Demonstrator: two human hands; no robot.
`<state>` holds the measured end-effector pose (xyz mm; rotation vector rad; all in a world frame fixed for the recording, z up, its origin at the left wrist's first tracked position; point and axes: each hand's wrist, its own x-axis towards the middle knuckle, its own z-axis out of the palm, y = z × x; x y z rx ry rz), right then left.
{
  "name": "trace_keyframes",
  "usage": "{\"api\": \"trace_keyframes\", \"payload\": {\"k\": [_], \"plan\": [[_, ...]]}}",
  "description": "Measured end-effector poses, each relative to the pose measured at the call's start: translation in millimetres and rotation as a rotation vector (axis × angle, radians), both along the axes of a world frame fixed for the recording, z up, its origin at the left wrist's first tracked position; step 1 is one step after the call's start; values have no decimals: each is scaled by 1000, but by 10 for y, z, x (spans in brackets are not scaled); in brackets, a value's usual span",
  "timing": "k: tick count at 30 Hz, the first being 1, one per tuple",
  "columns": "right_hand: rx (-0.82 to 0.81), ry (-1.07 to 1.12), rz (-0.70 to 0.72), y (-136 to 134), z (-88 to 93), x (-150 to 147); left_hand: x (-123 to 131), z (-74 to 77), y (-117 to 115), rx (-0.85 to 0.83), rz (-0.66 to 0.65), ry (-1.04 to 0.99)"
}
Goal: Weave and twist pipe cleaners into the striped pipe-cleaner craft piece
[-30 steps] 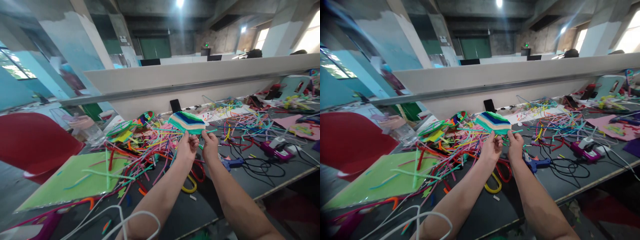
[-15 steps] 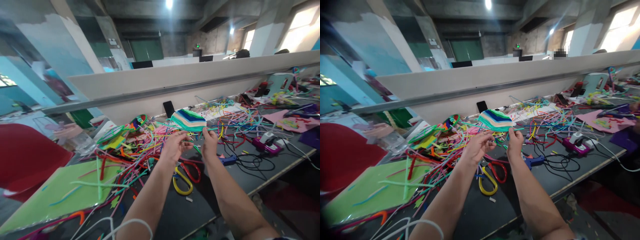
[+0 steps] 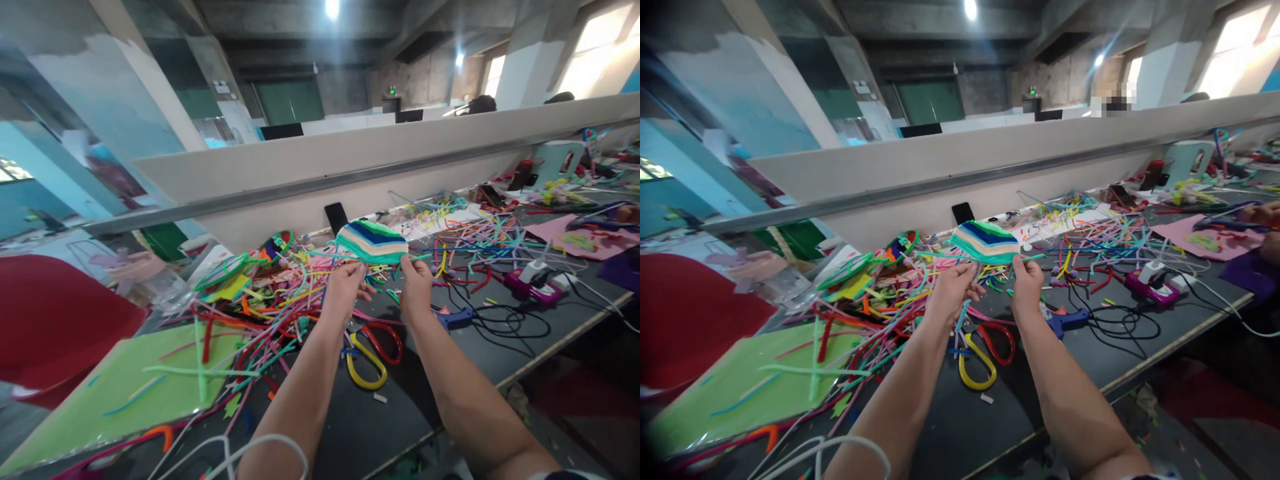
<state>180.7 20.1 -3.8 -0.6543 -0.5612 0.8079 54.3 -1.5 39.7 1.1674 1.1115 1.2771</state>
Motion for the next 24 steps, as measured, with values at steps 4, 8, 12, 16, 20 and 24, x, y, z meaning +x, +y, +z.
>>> {"api": "trace_keyframes", "payload": {"k": [4,8,12,16,20,24], "plan": [[4,-36,24,-3,-26,-22,-23,-21,36,-4,25,-91],[18,-54,40,1,-55,-29,-34,-59,83,-60,31,-170],[24,-64,32,11,-66,-23,-14,-83,90,-90,56,-271],[-20,-93,20,30,-72,-29,22,-78,69,-120,50,-322],[-32,-69,59,47,-85,-53,28,-75,65,-200,-11,-353],[-22,-75,91,41,-87,-63,28,-92,75,-215,4,-384]]}}
